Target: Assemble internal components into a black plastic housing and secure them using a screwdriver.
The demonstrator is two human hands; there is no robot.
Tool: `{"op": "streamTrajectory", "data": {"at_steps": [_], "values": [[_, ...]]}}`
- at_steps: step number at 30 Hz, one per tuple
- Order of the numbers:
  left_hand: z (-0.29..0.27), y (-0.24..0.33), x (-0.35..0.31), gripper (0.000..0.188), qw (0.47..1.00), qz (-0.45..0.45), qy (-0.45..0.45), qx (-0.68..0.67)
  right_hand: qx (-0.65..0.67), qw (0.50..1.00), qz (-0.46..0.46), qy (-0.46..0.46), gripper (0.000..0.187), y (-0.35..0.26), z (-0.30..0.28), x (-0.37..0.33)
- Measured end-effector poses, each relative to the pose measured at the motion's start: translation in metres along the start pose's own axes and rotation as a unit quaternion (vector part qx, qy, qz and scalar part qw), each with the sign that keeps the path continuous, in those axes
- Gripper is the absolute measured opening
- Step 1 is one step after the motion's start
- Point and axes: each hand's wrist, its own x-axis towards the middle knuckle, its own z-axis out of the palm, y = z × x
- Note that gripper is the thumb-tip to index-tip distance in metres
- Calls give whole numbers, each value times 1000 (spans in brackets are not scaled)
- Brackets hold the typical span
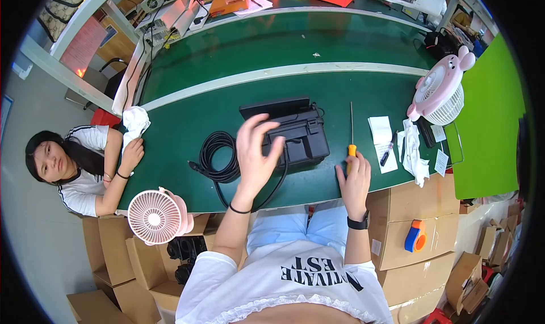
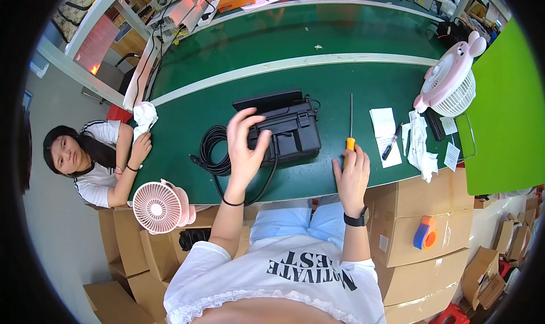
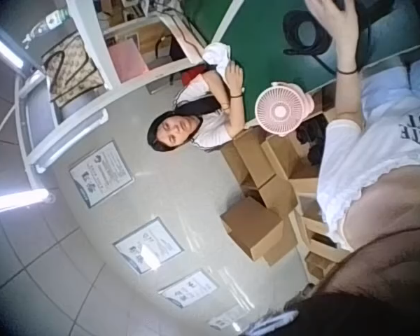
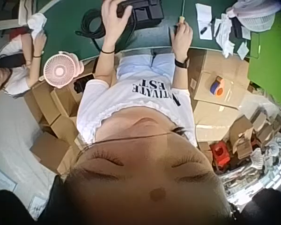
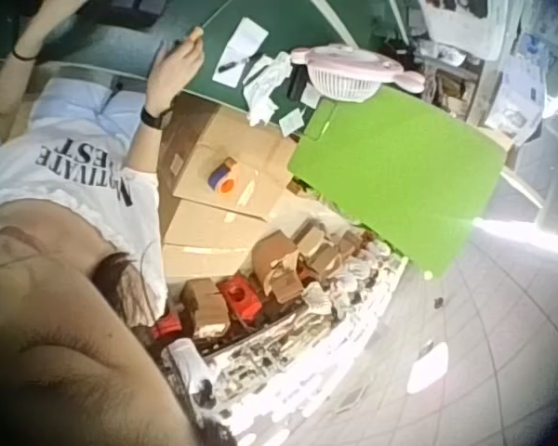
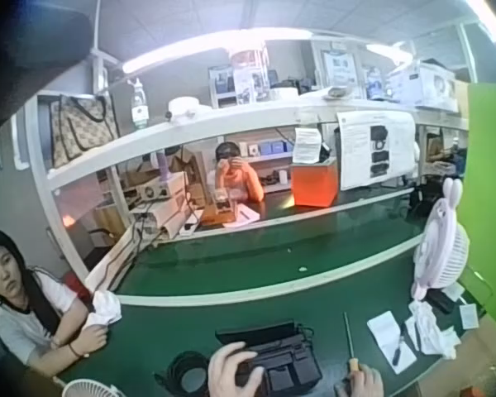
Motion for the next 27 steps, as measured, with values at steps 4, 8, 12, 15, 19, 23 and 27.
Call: {"op": "streamTrajectory", "data": {"at_steps": [4,8,12,15,19,23,27], "values": [[4,12,31,51,971,132,-136,149,110,983,142,-20,22,12,-6,-2],[20,-9,44,47,967,96,-184,150,298,940,141,89,36,5,-16,-18],[19,-4,56,34,974,60,-132,175,258,961,12,97,33,-27,-49,-31],[30,-21,51,28,991,32,-78,108,224,972,-30,60,33,-38,-55,-45],[31,-16,51,31,989,4,-53,139,214,974,-52,54,32,-54,-57,-46],[29,-18,50,32,991,-7,-55,122,176,979,-68,72,31,-61,-54,-46],[28,-18,50,33,992,-6,-62,114,193,977,-54,76,30,-64,-49,-51]]}}
